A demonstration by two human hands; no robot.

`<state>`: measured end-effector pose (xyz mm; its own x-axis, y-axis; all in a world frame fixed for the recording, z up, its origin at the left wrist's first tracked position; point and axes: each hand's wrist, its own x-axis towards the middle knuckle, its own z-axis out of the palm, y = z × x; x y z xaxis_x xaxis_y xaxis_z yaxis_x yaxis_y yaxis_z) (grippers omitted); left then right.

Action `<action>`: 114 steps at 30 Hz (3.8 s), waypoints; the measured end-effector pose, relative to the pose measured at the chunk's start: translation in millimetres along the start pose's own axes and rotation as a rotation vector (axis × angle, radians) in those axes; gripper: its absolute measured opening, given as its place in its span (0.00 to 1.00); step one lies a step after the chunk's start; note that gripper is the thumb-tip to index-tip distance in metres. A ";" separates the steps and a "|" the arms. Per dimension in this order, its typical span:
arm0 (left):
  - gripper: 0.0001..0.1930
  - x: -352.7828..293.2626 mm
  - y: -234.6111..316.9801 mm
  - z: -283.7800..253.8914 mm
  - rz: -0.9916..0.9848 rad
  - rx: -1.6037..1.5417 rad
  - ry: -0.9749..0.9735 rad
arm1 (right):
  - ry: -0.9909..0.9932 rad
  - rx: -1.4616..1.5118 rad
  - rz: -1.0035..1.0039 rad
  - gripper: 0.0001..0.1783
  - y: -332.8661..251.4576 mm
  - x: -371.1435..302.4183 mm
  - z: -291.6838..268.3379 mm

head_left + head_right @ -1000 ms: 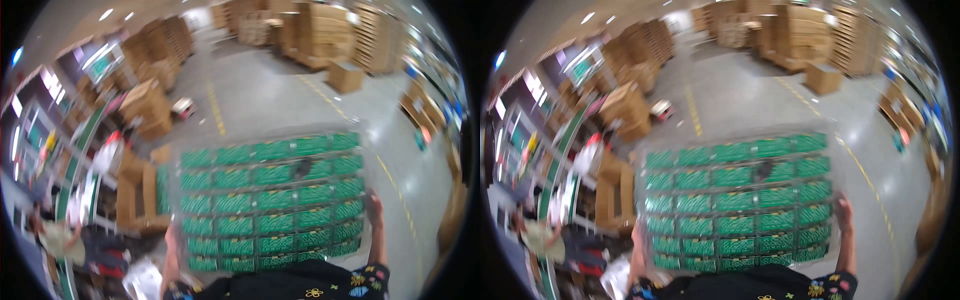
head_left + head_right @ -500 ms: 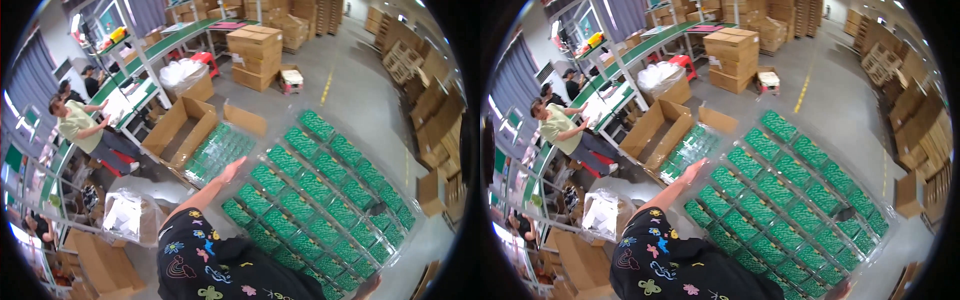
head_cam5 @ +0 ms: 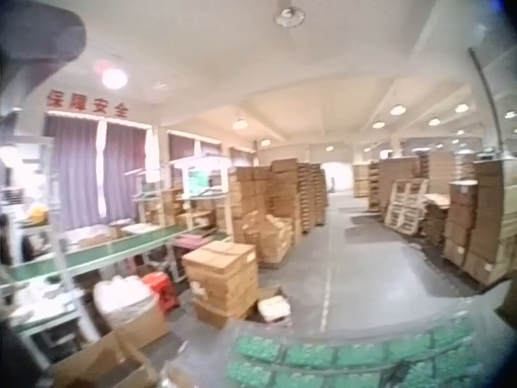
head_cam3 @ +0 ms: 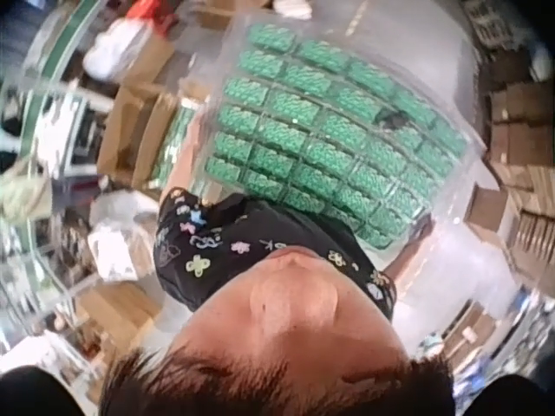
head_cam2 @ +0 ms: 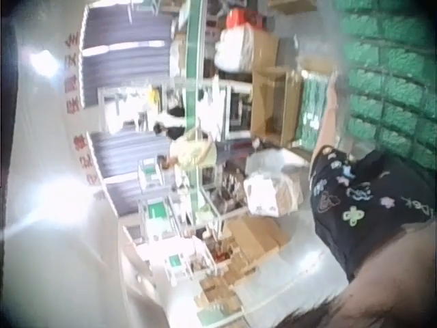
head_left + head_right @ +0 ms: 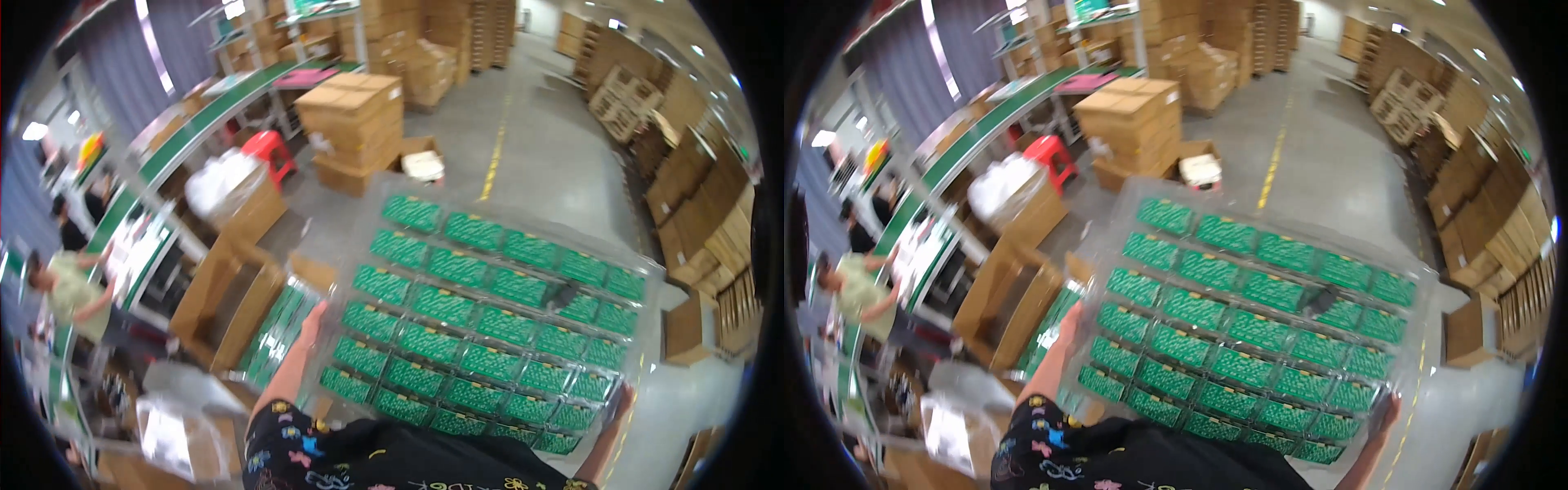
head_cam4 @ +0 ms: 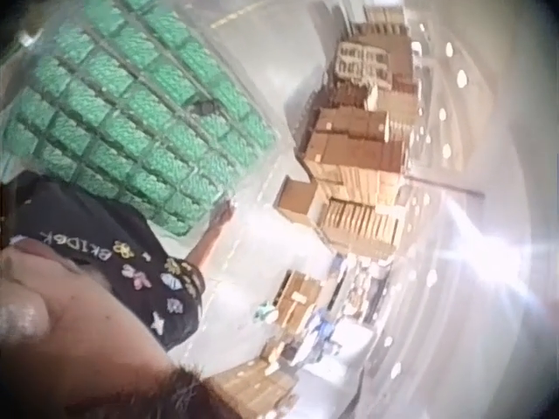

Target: Assembling electronic components by mounting circuit boards into plastic housings using an electric screwdriver.

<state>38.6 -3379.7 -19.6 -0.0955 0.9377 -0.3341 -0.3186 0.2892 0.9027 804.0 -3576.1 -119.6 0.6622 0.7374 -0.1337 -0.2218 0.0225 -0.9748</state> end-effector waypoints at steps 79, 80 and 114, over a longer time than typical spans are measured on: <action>0.13 -181.1 11.0 11.2 0.269 0.083 0.246 | -0.514 0.254 0.344 0.32 -29.2 24.1 108.7; 0.13 -171.6 22.1 14.7 0.254 0.095 0.229 | -0.489 0.258 0.349 0.32 -26.3 18.9 107.2; 0.27 -137.4 92.1 95.4 -0.008 -0.160 -0.504 | -0.819 -0.206 -0.298 0.26 -193.4 21.1 -9.8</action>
<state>112.3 -3463.5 135.3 0.3605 0.9231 -0.1338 -0.4610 0.3010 0.8348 867.9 -3571.5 64.4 -0.0639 0.9728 0.2228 0.0628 0.2267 -0.9719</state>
